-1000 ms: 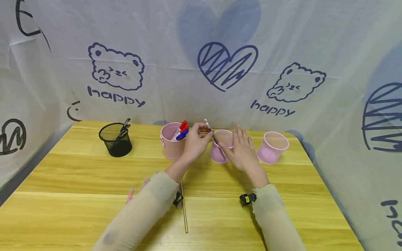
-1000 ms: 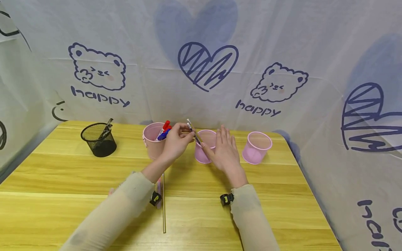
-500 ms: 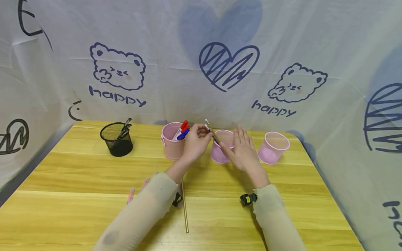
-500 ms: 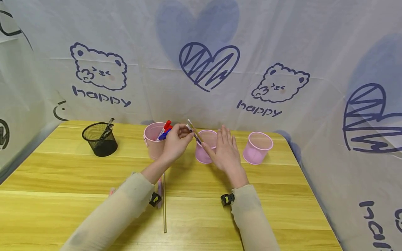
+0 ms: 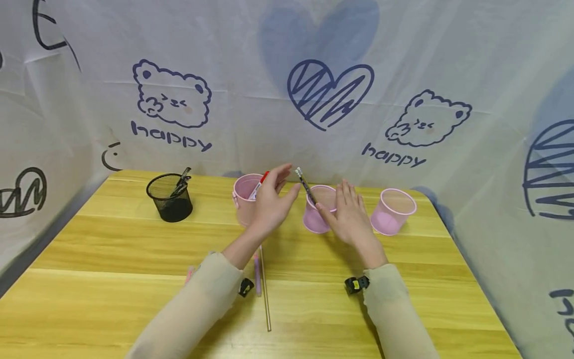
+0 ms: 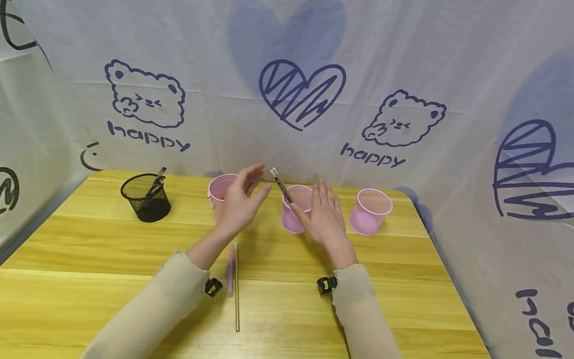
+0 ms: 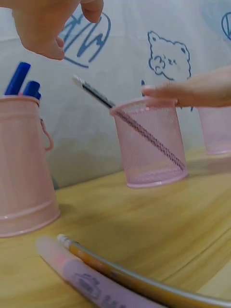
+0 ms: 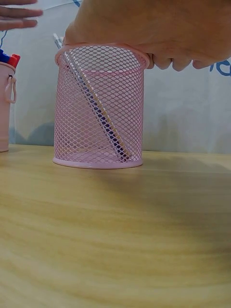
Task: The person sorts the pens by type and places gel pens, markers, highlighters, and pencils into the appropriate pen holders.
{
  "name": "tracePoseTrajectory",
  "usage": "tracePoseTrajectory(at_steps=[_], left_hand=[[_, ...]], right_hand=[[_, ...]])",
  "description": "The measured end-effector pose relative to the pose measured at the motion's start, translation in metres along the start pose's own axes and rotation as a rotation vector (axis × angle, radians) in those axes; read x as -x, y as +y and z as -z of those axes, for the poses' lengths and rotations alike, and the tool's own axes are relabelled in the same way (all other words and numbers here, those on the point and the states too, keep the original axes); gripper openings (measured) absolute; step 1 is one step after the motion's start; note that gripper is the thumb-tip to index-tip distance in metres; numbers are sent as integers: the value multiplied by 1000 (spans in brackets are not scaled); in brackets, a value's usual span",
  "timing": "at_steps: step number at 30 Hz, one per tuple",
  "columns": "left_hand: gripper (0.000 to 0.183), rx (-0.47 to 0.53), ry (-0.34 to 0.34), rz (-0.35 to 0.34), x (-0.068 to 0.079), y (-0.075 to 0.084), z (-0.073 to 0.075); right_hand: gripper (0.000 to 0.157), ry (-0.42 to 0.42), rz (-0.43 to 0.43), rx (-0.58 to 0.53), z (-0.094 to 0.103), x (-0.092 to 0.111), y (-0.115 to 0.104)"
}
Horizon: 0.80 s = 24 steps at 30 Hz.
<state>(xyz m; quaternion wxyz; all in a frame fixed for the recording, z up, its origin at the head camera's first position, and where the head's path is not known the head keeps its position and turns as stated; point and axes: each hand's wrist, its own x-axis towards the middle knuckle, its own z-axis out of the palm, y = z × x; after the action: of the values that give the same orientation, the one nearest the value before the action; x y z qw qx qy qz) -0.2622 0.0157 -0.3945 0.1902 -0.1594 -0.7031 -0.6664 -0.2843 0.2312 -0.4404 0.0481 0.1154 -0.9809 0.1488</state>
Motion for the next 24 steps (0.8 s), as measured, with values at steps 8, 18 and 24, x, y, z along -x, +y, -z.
tracePoseTrajectory(at_steps=[8, 18, 24], left_hand=[[50, 25, -36, -19, 14, 12, 19], [50, -90, -143, -65, 27, 15, 38], [48, -193, -250, -79, 34, 19, 47]], right_hand=[[104, 1, 2, -2, -1, 0, 0], [103, 5, 7, 0, 0, 1, 0], [102, -1, 5, -1, 1, 1, -2]])
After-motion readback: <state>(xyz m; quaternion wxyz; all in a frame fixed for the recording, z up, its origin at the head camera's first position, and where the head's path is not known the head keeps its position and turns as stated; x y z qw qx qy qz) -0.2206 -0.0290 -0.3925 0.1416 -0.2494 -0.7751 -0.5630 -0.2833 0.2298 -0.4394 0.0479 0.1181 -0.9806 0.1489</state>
